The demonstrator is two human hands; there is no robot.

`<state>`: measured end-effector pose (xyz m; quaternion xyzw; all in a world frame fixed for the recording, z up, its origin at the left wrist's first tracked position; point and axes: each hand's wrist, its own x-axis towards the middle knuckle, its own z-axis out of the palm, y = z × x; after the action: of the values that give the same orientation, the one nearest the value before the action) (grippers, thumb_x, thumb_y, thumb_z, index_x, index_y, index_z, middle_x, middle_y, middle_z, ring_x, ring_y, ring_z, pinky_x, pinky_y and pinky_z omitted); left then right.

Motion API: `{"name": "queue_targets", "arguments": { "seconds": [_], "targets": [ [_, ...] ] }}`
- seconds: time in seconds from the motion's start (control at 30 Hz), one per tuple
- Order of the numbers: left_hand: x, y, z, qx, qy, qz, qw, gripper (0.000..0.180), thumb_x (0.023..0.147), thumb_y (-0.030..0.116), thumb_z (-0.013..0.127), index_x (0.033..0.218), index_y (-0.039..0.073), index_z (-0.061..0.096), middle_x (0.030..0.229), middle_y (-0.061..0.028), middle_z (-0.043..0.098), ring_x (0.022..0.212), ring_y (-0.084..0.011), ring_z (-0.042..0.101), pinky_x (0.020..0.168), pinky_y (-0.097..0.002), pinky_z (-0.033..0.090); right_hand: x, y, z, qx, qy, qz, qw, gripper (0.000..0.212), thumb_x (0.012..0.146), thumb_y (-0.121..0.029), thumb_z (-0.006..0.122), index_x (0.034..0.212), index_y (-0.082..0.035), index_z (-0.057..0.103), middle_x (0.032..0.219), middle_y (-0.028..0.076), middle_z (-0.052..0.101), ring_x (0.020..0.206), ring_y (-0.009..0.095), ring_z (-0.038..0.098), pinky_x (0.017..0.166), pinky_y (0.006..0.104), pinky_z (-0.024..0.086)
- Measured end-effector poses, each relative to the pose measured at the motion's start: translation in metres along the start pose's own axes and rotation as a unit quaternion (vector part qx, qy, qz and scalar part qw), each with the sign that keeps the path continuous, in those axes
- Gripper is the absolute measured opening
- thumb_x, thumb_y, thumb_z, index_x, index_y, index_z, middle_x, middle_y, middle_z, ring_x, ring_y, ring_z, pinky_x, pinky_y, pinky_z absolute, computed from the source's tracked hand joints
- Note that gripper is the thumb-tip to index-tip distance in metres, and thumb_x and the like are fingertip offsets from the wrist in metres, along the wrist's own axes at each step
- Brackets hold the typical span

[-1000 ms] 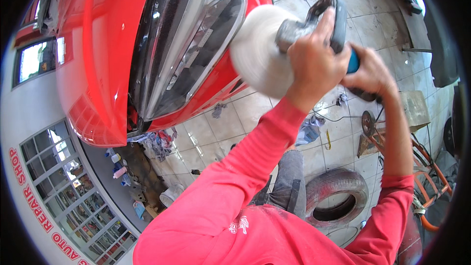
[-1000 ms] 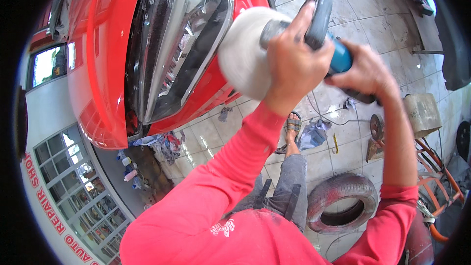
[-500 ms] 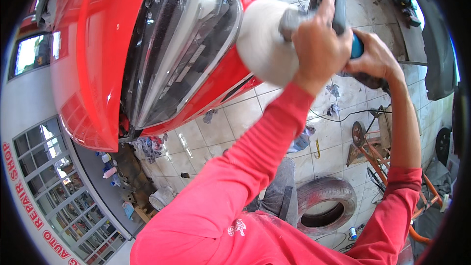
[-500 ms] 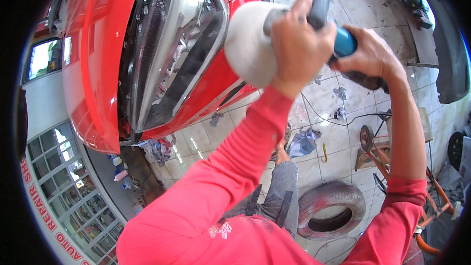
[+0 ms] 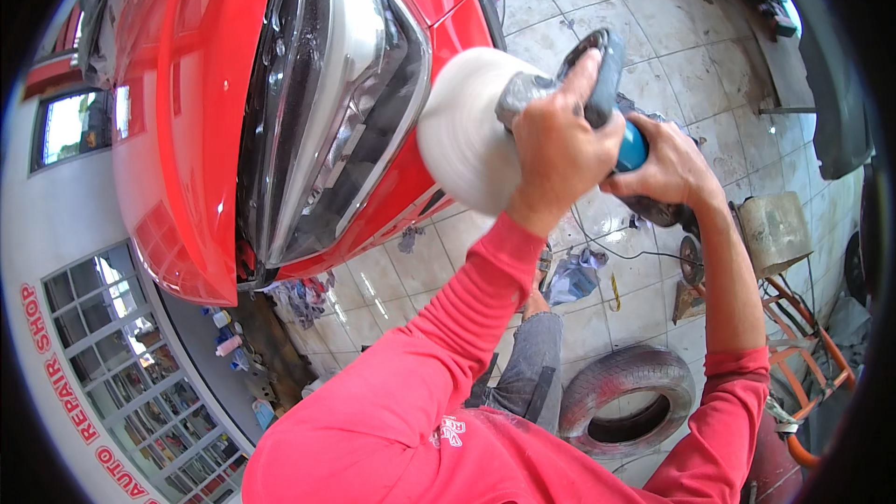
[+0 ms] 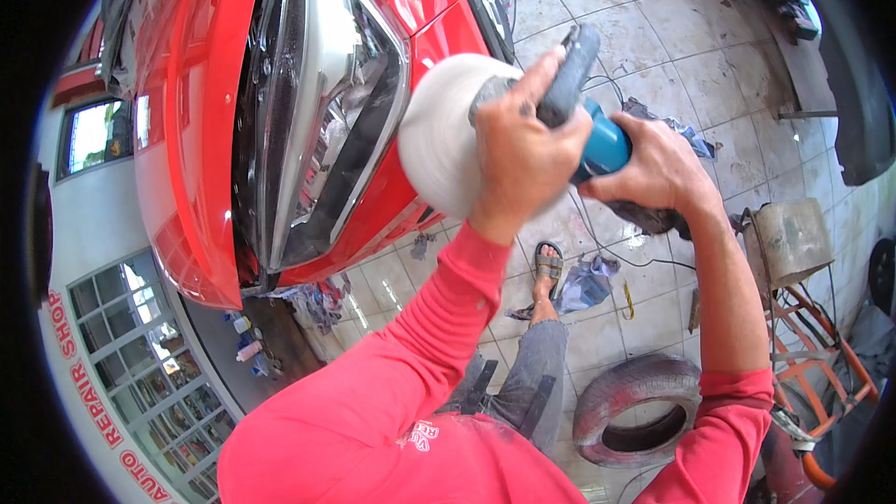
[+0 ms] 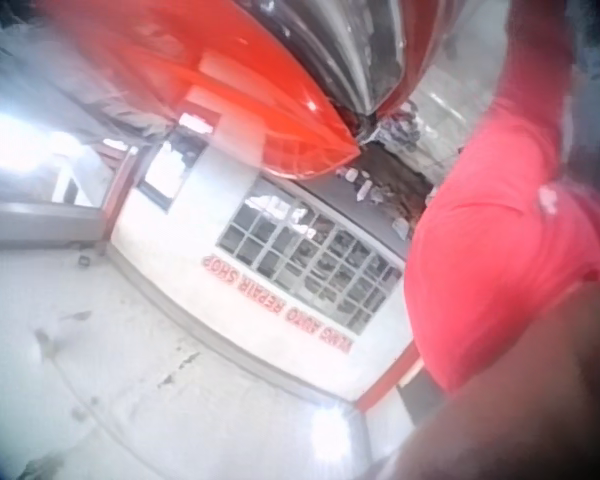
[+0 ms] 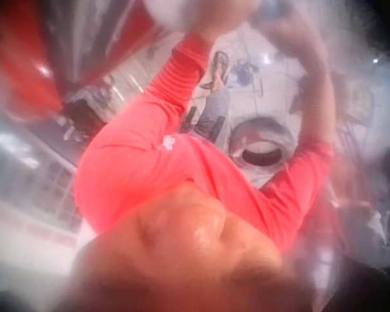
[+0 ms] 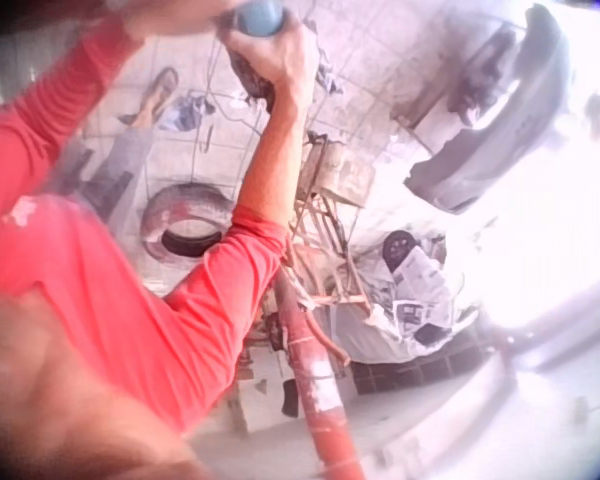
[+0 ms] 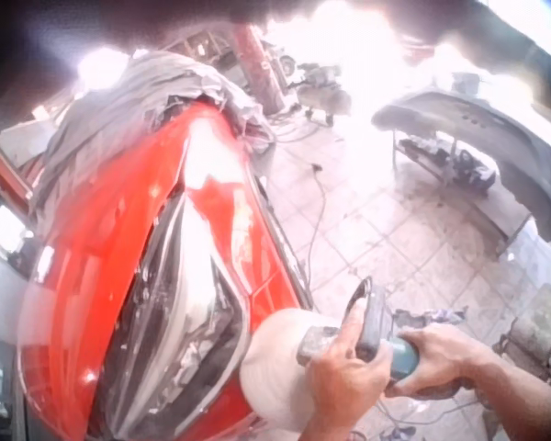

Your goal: The person uses a rotary polisher with a white pad to polish the hood of a red car. The person moves the polisher across the hood surface in overlapping passes, covering the central and side areas of the hood.

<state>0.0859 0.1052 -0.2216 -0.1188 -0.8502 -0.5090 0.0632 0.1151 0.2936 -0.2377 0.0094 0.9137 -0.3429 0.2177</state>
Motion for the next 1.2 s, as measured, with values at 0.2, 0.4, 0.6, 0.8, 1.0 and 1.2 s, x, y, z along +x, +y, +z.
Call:
{"name": "queue_targets", "arguments": {
  "seconds": [0.2,0.4,0.6,0.8,1.0,1.2],
  "targets": [
    [0.09,-0.036,0.023,-0.033,0.015,0.081,0.996,0.046,0.077,0.014,0.075,0.118,-0.006,0.077,0.108,-0.0274,0.079,0.101,-0.031,0.081,0.091,-0.0362,0.061,0.053,0.0,-0.02,0.015,0.08,0.017,0.997,0.081,0.057,-0.057,0.086,0.113,0.0,0.078,0.093,0.018,0.078,0.082,0.028,0.076,0.079,0.0404,0.061],
    [0.038,-0.027,-0.002,-0.04,0.0,0.093,0.995,0.047,0.077,0.012,0.076,0.119,-0.007,0.076,0.109,-0.0278,0.078,0.099,-0.0324,0.081,0.089,-0.0375,0.061,0.008,-0.022,0.012,-0.005,0.102,0.034,0.994,0.08,0.058,-0.055,0.088,0.113,0.002,0.076,0.094,0.024,0.078,0.087,0.035,0.078,0.084,0.0439,0.06],
    [-0.085,-0.019,-0.067,-0.064,-0.027,0.121,0.99,0.058,0.075,-0.003,0.074,0.133,-0.006,0.069,0.121,-0.0251,0.077,0.102,-0.031,0.081,0.084,-0.0364,0.062,-0.094,-0.067,0.08,-0.01,0.107,0.043,0.993,0.078,0.058,-0.051,0.091,0.115,-0.002,0.072,0.088,0.025,0.075,0.088,0.044,0.076,0.081,0.0504,0.06],
    [-0.161,-0.032,-0.153,-0.058,-0.031,0.121,0.99,0.06,0.073,-0.007,0.073,0.133,-0.009,0.068,0.124,-0.0233,0.076,0.099,-0.0298,0.081,0.084,-0.036,0.063,-0.136,-0.116,0.159,-0.024,0.081,0.029,0.996,0.084,0.055,-0.05,0.091,0.124,-0.008,0.07,0.098,0.02,0.077,0.092,0.039,0.077,0.084,0.0478,0.06],
    [-0.242,-0.07,-0.214,-0.016,-0.043,0.121,0.992,0.067,0.071,-0.008,0.073,0.137,-0.009,0.067,0.094,-0.0189,0.077,0.074,-0.0256,0.076,0.073,-0.0372,0.062,-0.164,-0.139,0.26,0.018,0.066,0.003,0.998,0.087,0.056,-0.052,0.091,0.128,-0.009,0.069,0.1,0.02,0.077,0.094,0.039,0.076,0.084,0.0474,0.06],
    [-0.291,-0.113,-0.259,0.013,-0.091,0.217,0.972,0.073,0.067,0.001,0.077,0.139,-0.005,0.067,0.068,-0.0059,0.055,0.056,-0.0239,0.057,0.055,-0.0383,0.046,-0.178,-0.152,0.373,0.098,0.156,-0.037,0.982,0.077,0.063,-0.047,0.093,0.126,-0.009,0.069,0.105,0.018,0.076,0.093,0.039,0.076,0.082,0.0471,0.06]
  ]
}}
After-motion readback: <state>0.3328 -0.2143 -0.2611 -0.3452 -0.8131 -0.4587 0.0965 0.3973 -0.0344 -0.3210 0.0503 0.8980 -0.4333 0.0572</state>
